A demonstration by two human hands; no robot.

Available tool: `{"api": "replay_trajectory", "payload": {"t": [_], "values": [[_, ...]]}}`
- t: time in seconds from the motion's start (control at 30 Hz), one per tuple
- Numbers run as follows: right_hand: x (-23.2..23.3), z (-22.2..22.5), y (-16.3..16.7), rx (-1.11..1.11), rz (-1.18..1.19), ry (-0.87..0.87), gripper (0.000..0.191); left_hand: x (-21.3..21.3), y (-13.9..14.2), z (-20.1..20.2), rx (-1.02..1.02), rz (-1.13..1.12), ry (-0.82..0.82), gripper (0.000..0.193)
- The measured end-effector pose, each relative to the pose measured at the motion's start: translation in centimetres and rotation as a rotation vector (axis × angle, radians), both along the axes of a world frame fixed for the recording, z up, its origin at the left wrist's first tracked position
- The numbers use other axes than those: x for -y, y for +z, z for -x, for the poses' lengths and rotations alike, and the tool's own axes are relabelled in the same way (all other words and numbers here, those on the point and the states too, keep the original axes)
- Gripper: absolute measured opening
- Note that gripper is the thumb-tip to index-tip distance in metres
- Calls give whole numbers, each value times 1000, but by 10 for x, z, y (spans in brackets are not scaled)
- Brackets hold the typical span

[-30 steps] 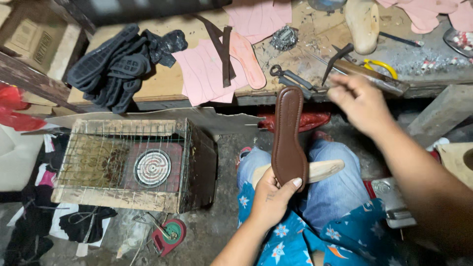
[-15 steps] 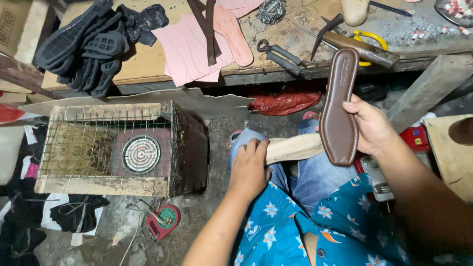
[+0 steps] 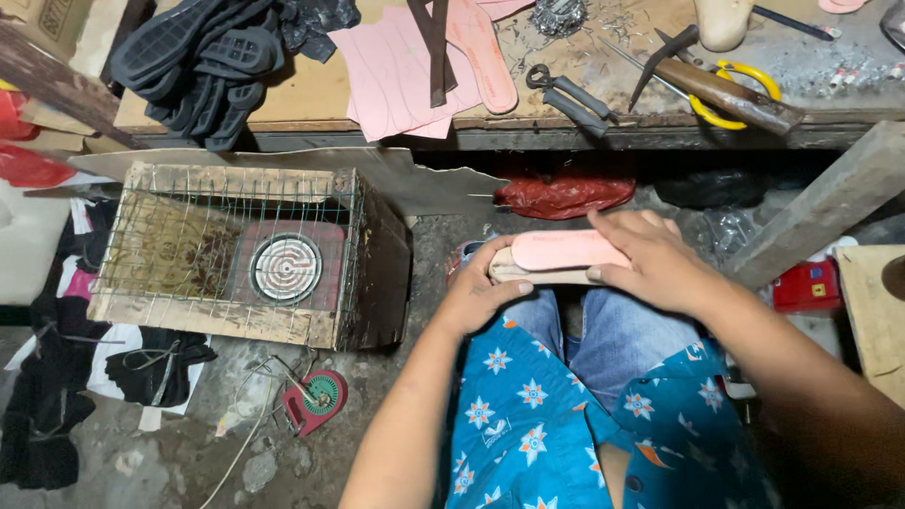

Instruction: The person assembles a shoe by hammering a brown leather strap onto a shoe last, trimming excess material with scissors, and inserting a pink insole. The person repeats the process on a second shoe last.

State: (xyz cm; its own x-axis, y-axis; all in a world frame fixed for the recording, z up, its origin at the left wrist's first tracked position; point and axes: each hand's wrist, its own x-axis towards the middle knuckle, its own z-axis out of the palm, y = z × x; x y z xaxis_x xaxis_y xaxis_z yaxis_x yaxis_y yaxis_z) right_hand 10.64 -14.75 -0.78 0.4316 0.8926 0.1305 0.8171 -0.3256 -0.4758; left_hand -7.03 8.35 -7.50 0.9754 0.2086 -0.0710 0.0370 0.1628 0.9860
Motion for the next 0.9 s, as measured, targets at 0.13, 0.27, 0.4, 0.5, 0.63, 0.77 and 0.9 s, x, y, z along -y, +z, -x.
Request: {"api": "replay_trajectory", "payload": {"t": [0.13, 0.27, 0.4, 0.5, 0.63, 0.77, 0.9], "values": [[-17, 4, -3, 13, 44, 43, 70, -2, -12, 3, 32, 36, -8, 74], [-24, 5, -4, -20, 46, 40, 66, -3, -15, 3, 56, 80, -19, 74], [-24, 7, -4, -16, 46, 33, 65, -2, -16, 3, 38, 60, -19, 74], [-24, 8, -4, -27, 45, 19, 66, -3, -16, 3, 30, 50, -21, 73], [-27, 9, -3, -24, 51, 13, 66, -3, -15, 3, 45, 80, -30, 74], [-30, 9, -2, -8, 72, 17, 66, -2, -8, 3, 35, 117, -36, 76], [-30, 10, 2, -14, 86, 8, 67, -2, 6, 7, -6, -41, 11, 67]]}}
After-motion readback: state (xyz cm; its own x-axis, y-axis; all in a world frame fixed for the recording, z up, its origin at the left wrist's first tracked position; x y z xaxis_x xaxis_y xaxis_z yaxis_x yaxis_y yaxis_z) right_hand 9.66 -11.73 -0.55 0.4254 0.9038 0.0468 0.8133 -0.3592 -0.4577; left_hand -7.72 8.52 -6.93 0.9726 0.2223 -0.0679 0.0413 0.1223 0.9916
